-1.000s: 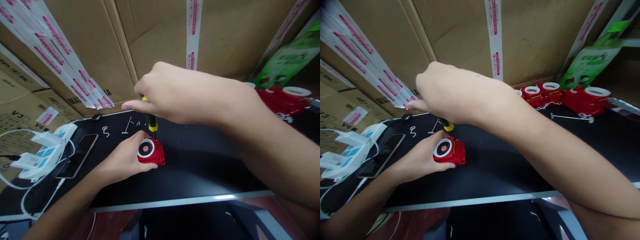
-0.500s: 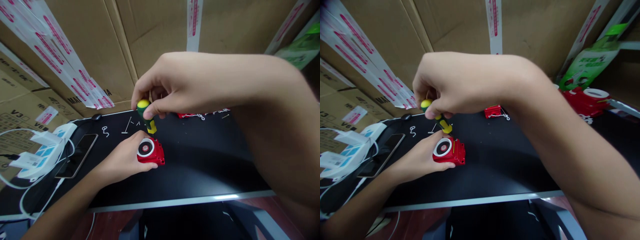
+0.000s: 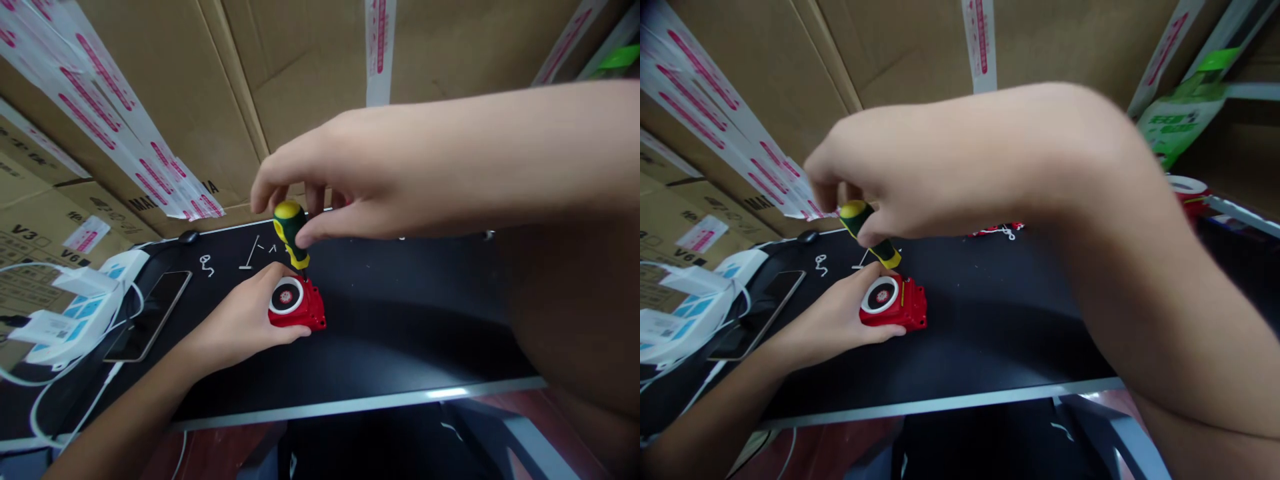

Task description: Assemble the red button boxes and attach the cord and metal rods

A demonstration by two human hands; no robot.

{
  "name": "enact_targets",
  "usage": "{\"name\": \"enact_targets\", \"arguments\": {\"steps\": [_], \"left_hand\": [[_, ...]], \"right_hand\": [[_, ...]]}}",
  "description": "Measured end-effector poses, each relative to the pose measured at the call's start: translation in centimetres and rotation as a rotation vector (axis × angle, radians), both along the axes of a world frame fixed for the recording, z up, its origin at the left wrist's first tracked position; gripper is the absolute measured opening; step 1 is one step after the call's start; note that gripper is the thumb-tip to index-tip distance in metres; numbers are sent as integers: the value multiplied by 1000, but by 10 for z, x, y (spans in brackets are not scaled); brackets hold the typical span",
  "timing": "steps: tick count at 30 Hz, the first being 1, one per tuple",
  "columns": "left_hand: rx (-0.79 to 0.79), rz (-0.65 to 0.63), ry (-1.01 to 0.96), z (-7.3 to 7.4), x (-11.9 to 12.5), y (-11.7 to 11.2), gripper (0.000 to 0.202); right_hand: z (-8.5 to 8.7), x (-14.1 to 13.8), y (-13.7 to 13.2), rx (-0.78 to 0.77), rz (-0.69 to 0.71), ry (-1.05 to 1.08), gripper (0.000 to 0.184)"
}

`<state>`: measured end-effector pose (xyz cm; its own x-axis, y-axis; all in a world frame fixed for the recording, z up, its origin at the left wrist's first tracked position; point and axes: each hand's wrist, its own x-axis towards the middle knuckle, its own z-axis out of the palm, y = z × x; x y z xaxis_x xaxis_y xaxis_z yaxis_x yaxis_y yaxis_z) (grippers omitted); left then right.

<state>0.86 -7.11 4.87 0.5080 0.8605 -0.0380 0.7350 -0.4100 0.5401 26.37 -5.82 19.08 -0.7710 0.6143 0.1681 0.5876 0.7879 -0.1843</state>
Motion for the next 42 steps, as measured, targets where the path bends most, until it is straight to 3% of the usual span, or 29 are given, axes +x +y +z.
{"name": "enact_targets", "arguments": {"steps": [2,4,7,11,16,19,23,27,28,31,32,38,42], "left_hand": [[-3,1,3,0,0,0,72],[-8,4,4,0,0,0,71],[-8,5,6,0,1,0,71],[-11,0,7,-1,1,1,71],[-9,7,4,0,2,0,68],[-5,5,11,1,3,-1,67],[8,-7,3,0,2,1,67],[19,-14,10,-1,0,2,69],[20,-20,10,0,0,2,69],[26,-28,11,0,-1,2,68],[33,-26,14,1,-2,2,68],[91,-43,53,3,-5,2,75],[64,-55,38,8,-7,3,77]], "right_hand": [[3,4,2,37,134,-13,29],[4,5,2,75,165,-19,35],[2,0,2,93,118,8,38],[-5,-10,2,235,16,-4,18],[-15,-19,-3,329,-120,-70,38],[-16,-28,-9,386,-212,-88,40],[-16,-41,-10,439,-233,-148,41],[-14,-29,-4,335,-217,-157,54],[-12,-23,-2,260,-168,-137,52],[-7,-8,-1,84,43,-41,26],[-5,-6,0,61,90,-24,30],[-3,-3,8,37,196,24,40],[-3,1,12,30,187,-2,27]]}}
